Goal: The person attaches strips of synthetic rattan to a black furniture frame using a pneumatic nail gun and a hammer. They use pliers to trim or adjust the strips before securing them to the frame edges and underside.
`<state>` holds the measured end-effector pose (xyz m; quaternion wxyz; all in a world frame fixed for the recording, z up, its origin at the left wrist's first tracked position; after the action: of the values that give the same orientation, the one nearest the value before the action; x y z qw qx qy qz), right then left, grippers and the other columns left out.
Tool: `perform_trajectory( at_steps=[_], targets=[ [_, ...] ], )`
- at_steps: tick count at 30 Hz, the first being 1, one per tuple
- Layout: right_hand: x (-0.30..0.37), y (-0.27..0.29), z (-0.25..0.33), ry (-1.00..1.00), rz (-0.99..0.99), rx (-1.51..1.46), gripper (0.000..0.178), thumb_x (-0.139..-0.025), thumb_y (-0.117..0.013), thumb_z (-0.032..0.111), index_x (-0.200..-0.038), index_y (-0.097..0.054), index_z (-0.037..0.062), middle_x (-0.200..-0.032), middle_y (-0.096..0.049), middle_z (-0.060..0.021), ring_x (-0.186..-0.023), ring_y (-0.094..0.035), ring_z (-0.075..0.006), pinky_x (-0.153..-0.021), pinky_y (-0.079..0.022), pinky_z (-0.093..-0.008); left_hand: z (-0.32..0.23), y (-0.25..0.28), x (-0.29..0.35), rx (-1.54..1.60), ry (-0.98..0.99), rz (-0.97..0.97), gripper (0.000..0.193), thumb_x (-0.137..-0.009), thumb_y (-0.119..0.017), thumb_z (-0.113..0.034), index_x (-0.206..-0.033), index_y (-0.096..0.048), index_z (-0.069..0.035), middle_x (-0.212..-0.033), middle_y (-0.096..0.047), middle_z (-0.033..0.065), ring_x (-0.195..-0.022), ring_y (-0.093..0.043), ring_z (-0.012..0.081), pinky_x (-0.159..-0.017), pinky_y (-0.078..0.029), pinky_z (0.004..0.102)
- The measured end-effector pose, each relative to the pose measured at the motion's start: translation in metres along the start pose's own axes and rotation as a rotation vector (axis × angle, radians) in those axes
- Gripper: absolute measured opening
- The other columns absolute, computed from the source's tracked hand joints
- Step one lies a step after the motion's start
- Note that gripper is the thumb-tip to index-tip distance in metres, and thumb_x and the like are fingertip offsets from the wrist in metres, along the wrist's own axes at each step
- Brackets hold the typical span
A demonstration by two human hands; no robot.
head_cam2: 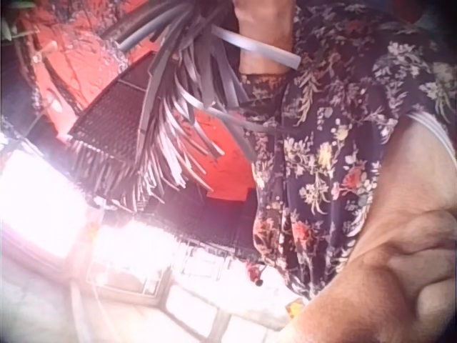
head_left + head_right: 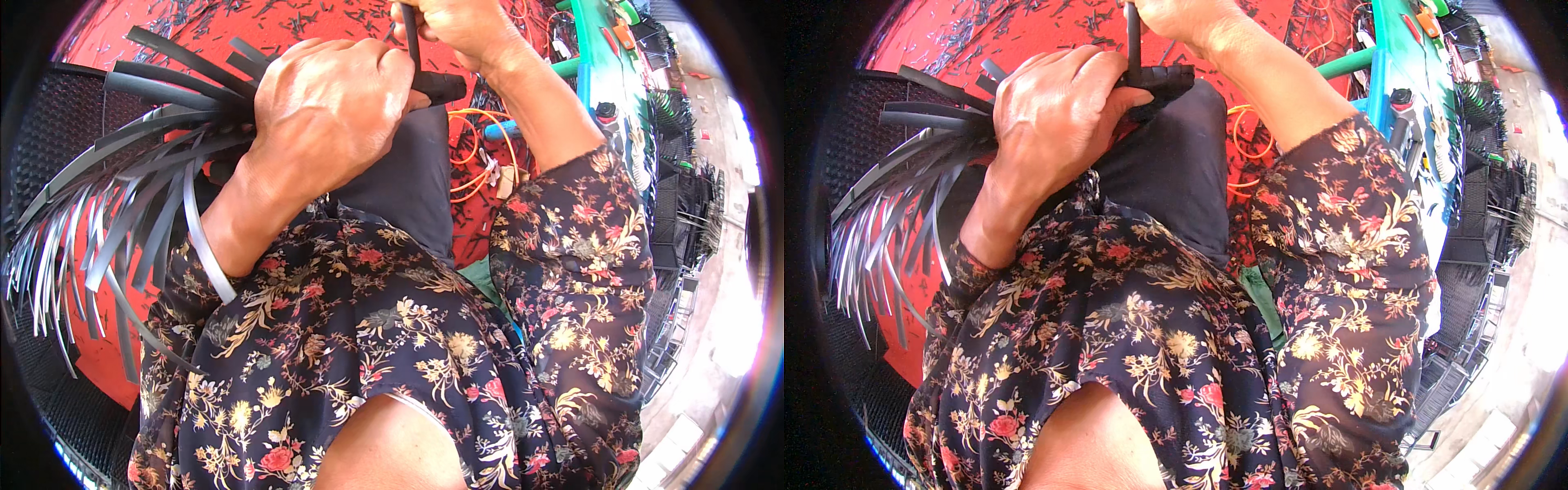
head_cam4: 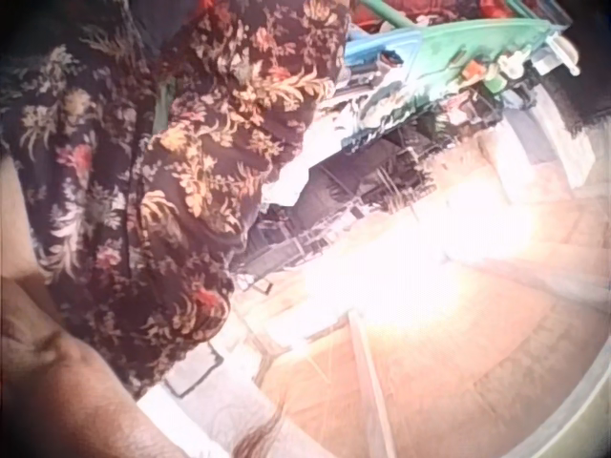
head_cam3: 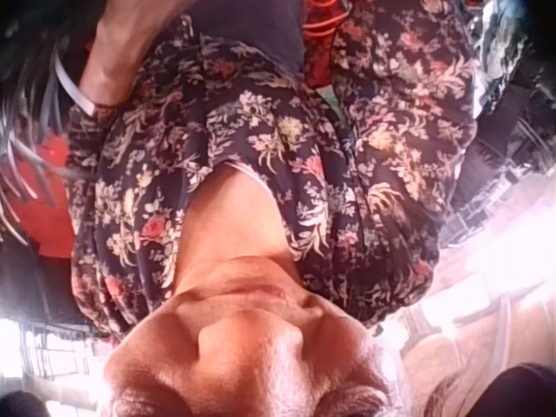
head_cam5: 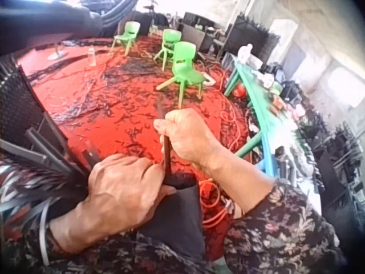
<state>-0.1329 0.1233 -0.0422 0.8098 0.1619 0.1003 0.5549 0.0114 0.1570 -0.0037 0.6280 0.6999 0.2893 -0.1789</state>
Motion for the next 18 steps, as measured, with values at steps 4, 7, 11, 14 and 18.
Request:
perform_trajectory(
  at_steps=[4,7,11,14,18],
  targets=[
    [-0.004,0.001,-0.027,0.006,0.032,0.155,0.030,-0.086,-0.058,0.020,-0.063,-0.060,0.0002,-0.058,-0.058,-0.0062,-0.053,-0.054,-0.0142,-0.051,-0.043,-0.0305,0.001,0.000,-0.003,0.061,0.017,-0.006,0.026,-0.069,-0.073,-0.023,-0.082,-0.058,-0.007,-0.070,-0.059,0.0068,-0.066,-0.060,0.0263,-0.060,-0.047,0.0361],
    [-0.005,-0.011,-0.033,-0.017,0.098,0.217,0.029,-0.084,-0.060,0.020,-0.064,-0.061,-0.0007,-0.058,-0.060,-0.0085,-0.054,-0.057,-0.0155,-0.052,-0.044,-0.0319,0.003,0.012,-0.005,0.077,0.048,-0.043,0.025,-0.069,-0.073,-0.020,-0.086,-0.060,-0.006,-0.072,-0.060,0.0068,-0.067,-0.060,0.0265,-0.061,-0.048,0.0358],
    [-0.010,-0.021,-0.048,-0.025,0.227,0.196,0.028,-0.083,-0.061,0.021,-0.065,-0.063,-0.0010,-0.059,-0.061,-0.0090,-0.054,-0.058,-0.0159,-0.053,-0.045,-0.0331,0.004,0.009,-0.003,0.135,-0.155,-0.034,0.028,-0.069,-0.068,-0.006,-0.096,-0.064,-0.004,-0.075,-0.060,0.0092,-0.068,-0.060,0.0277,-0.061,-0.048,0.0357],
    [-0.012,-0.027,-0.053,-0.039,0.258,0.255,0.029,-0.083,-0.062,0.023,-0.066,-0.065,-0.0007,-0.057,-0.060,-0.0080,-0.055,-0.056,-0.0133,-0.053,-0.045,-0.0315,0.007,0.006,-0.002,0.190,-0.157,-0.035,0.030,-0.068,-0.067,-0.002,-0.098,-0.064,-0.002,-0.075,-0.059,0.0102,-0.067,-0.059,0.0281,-0.060,-0.048,0.0352],
    [0.003,-0.014,-0.031,-0.142,0.192,0.178,0.024,-0.084,-0.062,0.023,-0.083,-0.067,-0.0007,-0.066,-0.062,-0.0061,-0.059,-0.057,-0.0120,-0.054,-0.045,-0.0289,0.012,0.003,0.000,0.209,-0.135,-0.021,0.032,-0.067,-0.066,0.001,-0.098,-0.064,-0.001,-0.074,-0.058,0.0113,-0.067,-0.058,0.0287,-0.060,-0.048,0.0353]
  ],
)
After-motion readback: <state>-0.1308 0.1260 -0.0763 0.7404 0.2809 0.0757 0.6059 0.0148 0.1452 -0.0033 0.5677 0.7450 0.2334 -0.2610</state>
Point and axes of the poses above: each hand's wrist, its own x-axis away from the middle knuckle, its own y-axis out of the back of the hand, z = x × y, the point moved 8 cm from there along -x, towards the middle knuckle
